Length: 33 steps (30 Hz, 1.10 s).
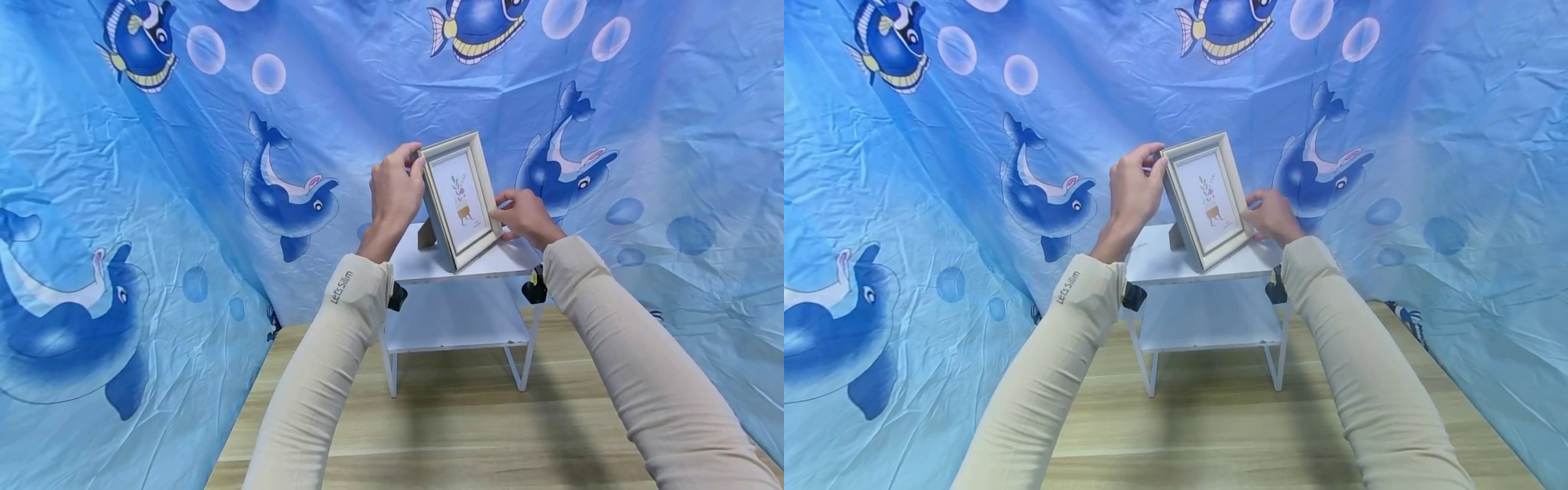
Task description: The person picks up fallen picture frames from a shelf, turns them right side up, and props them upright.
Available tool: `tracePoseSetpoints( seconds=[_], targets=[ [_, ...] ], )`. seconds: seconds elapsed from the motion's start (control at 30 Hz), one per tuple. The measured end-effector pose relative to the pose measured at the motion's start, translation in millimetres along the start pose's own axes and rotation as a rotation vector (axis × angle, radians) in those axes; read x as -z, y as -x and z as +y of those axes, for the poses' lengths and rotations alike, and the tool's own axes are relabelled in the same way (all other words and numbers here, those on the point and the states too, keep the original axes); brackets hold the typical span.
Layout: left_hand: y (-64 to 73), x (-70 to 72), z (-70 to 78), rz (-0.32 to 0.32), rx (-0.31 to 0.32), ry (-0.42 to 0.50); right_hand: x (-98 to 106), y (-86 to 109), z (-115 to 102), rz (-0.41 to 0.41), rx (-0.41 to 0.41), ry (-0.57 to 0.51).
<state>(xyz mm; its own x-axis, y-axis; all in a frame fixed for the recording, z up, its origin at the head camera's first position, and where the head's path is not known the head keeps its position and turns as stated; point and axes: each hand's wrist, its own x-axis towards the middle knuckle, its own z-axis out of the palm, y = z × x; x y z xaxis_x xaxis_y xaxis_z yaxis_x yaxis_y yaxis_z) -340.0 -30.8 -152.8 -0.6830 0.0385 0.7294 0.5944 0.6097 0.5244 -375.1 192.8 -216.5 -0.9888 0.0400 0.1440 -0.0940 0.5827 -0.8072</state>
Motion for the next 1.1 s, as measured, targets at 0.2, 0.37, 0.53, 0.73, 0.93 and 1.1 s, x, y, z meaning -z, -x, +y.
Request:
tracePoseSetpoints(
  seconds=[0.2,0.37,0.53,0.73,0.93,1.1],
  targets=[
    [-1.0,0.9,-0.7,-0.004,0.004,-0.007,-0.4,0.5,0.0,0.008,-0.007,0.000],
    [-1.9,0.9,-2.6,0.000,0.005,-0.009,-1.3,0.6,0.7,0.012,-0.002,-0.005],
    [-3.3,0.9,-4.3,-0.001,0.006,-0.010,-1.6,0.9,1.1,0.013,-0.006,-0.007],
    [-4.8,0.9,-4.7,-0.008,0.012,-0.005,-1.1,2.3,0.7,0.017,-0.008,-0.009],
    [-6.6,0.6,-4.8,-0.016,0.026,-0.014,-0.6,4.0,1.0,0.018,-0.016,-0.009],
    [-7.5,0.9,-6.4,-0.013,0.035,-0.016,-1.6,4.0,1.8,0.018,-0.009,-0.004]
  ],
)
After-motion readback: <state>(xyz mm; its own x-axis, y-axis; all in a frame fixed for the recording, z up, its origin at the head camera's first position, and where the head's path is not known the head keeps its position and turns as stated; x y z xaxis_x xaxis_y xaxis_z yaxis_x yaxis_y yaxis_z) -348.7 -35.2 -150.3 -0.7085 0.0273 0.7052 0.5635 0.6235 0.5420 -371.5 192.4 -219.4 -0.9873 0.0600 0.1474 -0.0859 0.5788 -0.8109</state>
